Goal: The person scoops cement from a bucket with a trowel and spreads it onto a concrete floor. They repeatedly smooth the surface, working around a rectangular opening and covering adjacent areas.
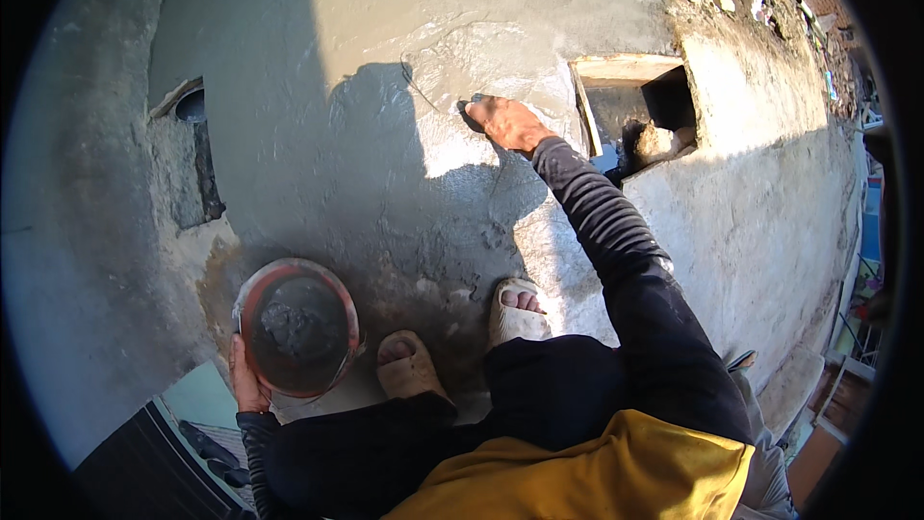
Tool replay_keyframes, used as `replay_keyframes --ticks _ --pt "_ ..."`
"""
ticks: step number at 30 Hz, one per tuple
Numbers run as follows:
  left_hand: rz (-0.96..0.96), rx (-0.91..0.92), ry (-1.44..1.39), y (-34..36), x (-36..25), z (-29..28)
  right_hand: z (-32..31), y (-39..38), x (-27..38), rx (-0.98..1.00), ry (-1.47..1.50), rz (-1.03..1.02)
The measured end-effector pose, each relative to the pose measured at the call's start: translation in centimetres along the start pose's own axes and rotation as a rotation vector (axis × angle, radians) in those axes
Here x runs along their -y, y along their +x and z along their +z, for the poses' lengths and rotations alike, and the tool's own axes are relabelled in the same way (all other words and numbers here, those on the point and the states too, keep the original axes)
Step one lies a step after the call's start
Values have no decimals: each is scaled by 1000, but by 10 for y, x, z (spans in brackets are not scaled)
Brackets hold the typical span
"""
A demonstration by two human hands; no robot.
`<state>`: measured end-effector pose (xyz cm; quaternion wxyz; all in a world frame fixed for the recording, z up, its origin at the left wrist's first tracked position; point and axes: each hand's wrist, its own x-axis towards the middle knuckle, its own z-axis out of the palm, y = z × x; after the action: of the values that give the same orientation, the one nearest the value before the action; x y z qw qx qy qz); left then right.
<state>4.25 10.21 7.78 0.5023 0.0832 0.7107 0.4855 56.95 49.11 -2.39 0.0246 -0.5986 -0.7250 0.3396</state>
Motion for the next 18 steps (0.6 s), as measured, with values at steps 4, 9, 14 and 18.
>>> replay_keyframes --ticks 4,9,14,18 --pt "6 -28 -36 1 8 -6 -50 8 -43 -253 -176 94" --pt "17 -30 -40 7 10 -10 -51 13 -33 -38 758 399" --pt "1 44 -64 8 5 -10 10 -24 -26 -76 11 31" --pt "4 26 -26 7 5 -10 13 -63 -61 -216 156 294"
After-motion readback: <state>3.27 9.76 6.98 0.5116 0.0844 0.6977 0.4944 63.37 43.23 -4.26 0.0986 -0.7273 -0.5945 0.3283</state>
